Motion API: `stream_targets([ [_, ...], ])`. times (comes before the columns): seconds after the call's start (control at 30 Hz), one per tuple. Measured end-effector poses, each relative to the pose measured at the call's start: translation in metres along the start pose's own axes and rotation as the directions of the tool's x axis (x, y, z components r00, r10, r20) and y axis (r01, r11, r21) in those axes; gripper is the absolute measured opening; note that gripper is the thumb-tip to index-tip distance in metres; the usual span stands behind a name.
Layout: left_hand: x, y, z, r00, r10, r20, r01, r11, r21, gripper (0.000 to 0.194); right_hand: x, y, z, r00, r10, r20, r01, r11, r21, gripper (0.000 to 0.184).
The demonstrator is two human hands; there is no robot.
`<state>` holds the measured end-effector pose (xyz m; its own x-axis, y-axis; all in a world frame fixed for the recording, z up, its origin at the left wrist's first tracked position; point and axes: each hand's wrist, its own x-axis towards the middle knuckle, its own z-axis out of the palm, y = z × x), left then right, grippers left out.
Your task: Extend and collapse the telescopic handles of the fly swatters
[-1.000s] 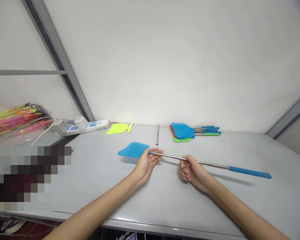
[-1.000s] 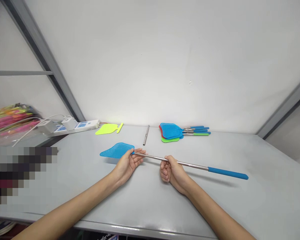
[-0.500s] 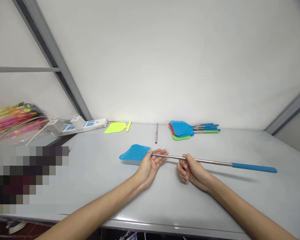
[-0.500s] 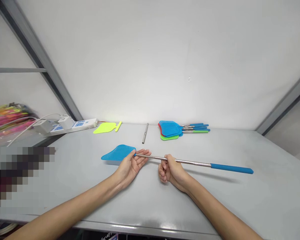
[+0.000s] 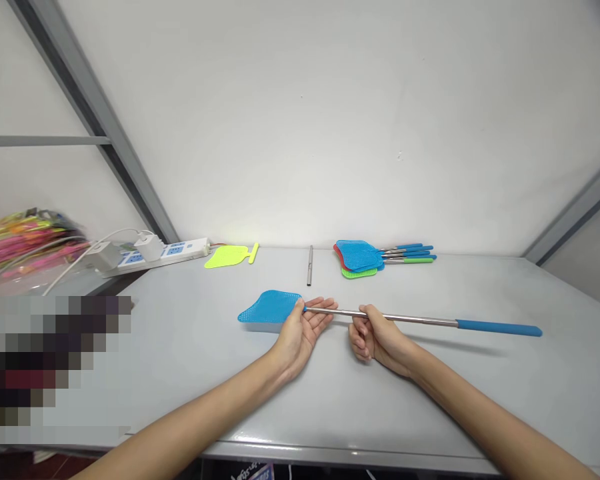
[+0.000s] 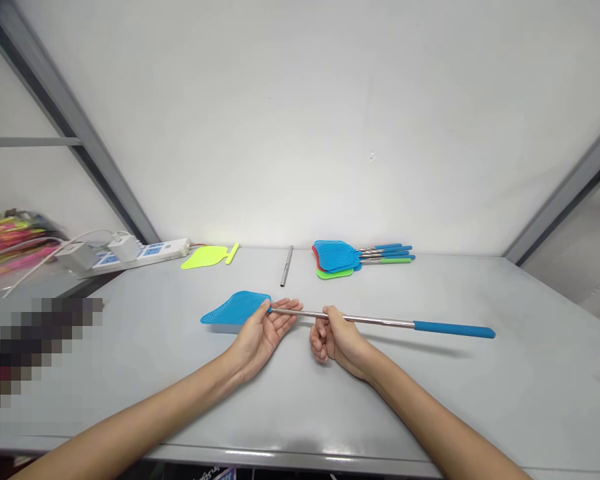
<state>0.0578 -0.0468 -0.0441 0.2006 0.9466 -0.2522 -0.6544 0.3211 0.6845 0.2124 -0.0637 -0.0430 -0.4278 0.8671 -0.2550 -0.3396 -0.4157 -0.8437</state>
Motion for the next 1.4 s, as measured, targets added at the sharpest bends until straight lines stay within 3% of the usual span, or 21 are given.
stream_targets([
  [0.53,-0.001,-0.004,0.000,0.998,0.023,0.054,-0.023,1.000,-0.003,0.029,0.004,0.000,-0.004,1.000,0.003,0.020,-0.003,1.000,-0.016,0.039],
  [0.77,-0.004,-0.001,0.002,0.993,-0.020,0.116,0.015,0.999,0.040,0.033,0.005,0.000,-0.001,0.998,0.005,-0.066,-0.006,1.000,-0.020,0.041],
  [0.9,-0.004,0.000,0.000,0.996,-0.022,0.086,0.017,0.998,0.061,0.035,0.005,-0.001,0.002,0.996,0.024,-0.087,-0.026,1.000,-0.012,0.041],
  [1.1,-0.002,0.002,-0.003,0.997,0.018,0.081,-0.023,0.998,0.056,0.040,0.002,-0.008,-0.001,0.996,0.075,-0.047,-0.070,0.993,0.098,0.040],
  [1.4,-0.003,0.008,-0.002,0.995,0.081,0.064,-0.085,0.995,0.061,0.043,0.002,-0.011,-0.006,0.997,0.037,-0.068,-0.023,0.981,0.191,0.036],
])
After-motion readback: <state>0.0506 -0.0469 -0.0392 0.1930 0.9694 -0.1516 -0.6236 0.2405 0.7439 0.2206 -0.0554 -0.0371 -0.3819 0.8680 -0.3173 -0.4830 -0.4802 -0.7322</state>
